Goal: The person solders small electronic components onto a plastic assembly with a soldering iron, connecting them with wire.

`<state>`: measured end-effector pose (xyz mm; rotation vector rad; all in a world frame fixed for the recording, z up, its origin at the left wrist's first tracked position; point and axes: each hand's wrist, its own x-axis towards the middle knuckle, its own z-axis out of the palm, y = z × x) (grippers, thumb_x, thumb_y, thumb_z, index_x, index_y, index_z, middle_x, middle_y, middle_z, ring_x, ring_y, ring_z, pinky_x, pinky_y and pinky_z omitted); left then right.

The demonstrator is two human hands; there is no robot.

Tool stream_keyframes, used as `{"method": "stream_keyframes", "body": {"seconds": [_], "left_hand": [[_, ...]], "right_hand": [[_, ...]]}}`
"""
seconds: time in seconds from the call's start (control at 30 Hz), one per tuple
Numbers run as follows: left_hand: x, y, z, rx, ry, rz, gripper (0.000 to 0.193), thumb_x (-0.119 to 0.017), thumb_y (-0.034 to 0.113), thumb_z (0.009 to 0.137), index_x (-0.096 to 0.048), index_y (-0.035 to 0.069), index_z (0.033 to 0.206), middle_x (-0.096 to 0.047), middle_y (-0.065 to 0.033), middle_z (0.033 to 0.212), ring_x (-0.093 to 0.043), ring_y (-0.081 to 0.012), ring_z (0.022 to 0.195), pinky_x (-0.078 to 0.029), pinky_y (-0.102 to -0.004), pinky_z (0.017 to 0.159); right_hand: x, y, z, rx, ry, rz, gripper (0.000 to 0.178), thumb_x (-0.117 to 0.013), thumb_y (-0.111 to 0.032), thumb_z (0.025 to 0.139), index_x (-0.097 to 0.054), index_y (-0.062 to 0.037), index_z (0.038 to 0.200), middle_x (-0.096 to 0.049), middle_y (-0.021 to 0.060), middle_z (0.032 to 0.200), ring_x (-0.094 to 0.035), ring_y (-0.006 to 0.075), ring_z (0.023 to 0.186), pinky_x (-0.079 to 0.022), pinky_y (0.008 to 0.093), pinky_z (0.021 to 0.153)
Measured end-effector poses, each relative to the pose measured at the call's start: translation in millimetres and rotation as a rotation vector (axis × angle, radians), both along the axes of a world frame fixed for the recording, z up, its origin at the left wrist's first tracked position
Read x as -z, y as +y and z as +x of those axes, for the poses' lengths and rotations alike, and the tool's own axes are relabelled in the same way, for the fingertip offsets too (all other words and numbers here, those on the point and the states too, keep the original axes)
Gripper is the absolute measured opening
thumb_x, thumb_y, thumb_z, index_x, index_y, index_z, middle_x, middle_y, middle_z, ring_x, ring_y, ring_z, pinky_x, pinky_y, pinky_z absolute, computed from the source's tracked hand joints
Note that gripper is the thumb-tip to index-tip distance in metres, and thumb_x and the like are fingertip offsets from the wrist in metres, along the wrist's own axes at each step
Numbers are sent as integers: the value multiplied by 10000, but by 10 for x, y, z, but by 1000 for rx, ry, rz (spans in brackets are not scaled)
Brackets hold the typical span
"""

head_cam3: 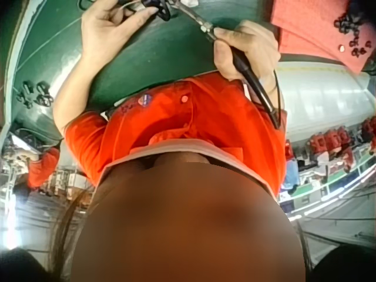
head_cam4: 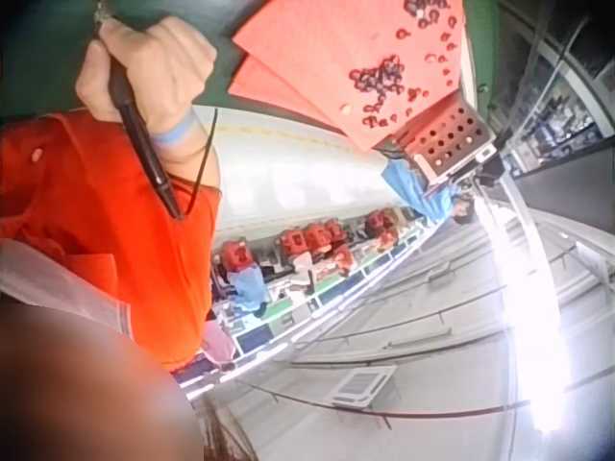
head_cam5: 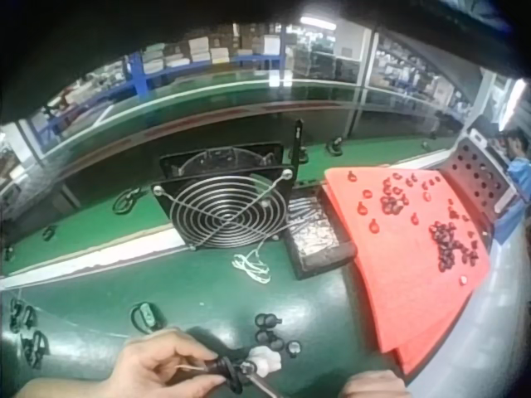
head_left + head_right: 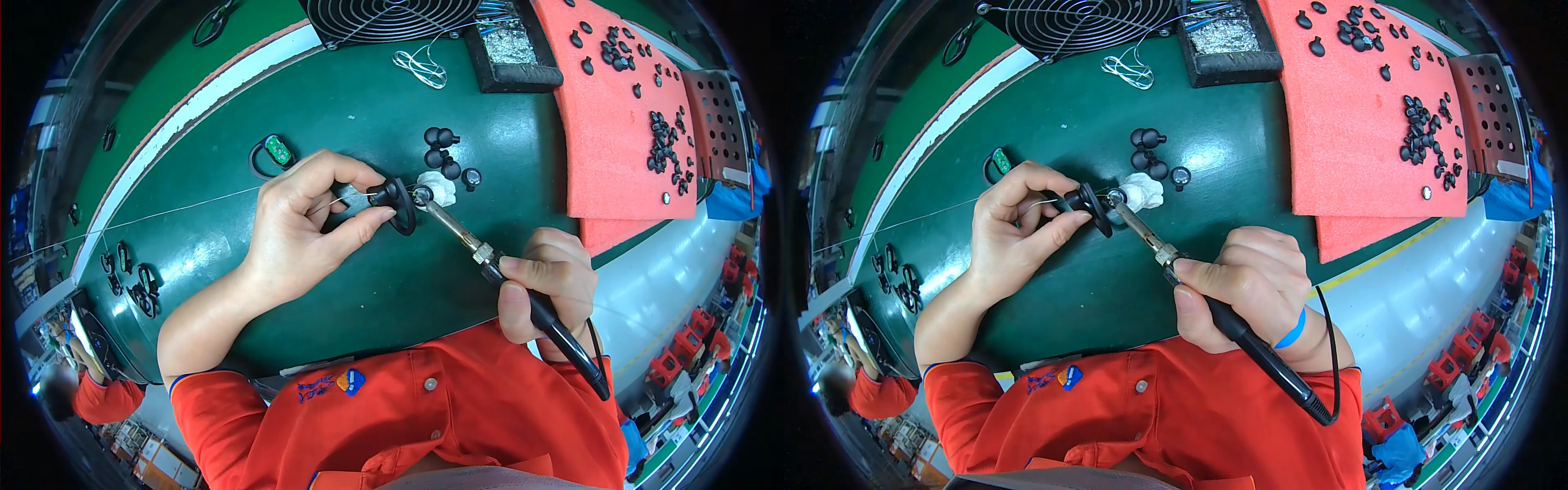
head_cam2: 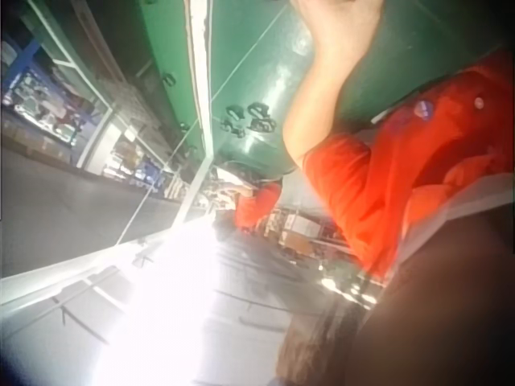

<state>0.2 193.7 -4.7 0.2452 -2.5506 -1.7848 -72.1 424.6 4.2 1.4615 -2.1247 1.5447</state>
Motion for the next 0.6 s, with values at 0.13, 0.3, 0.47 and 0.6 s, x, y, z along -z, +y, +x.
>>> {"method": "stream_keyframes", "body": {"seconds": [0.13, 0.3, 0.47, 0.6], "left_hand": [[3, 1, -3, 6, 10, -18, 250, -748, 38, 688, -608, 59, 894, -588, 25, 798, -334, -6, 465, -394, -190, 512], [8, 0, -4, 15, 44, -41, 254, -751, 33, 678, -607, 60, 886, -579, 27, 785, -331, -12, 462, -388, -191, 508], [2, -2, -5, 22, 63, -72, 253, -750, 26, 675, -606, 58, 880, -577, 26, 783, -333, -14, 462, -382, -190, 504], [-1, -6, -9, 33, 93, -96, 250, -742, 14, 676, -620, 58, 890, -589, 12, 800, -387, -23, 497, -387, -190, 506]], "right_hand": [[8, 4, -5, 1, 11, -13, 141, -581, -78, 737, -543, 28, 822, -440, 49, 486, -367, 151, 380, -286, 286, 386], [-4, 19, 3, 11, 2, -12, 142, -578, -79, 746, -538, 27, 832, -440, 52, 489, -360, 148, 389, -290, 285, 390], [0, 23, 3, 6, -1, -4, 145, -579, -87, 760, -531, 25, 839, -441, 53, 494, -363, 148, 396, -294, 289, 397], [26, 18, 4, 43, -17, -61, 112, -655, -56, 693, -578, -2, 754, -454, 30, 482, -393, 150, 356, -296, 259, 367]]}}
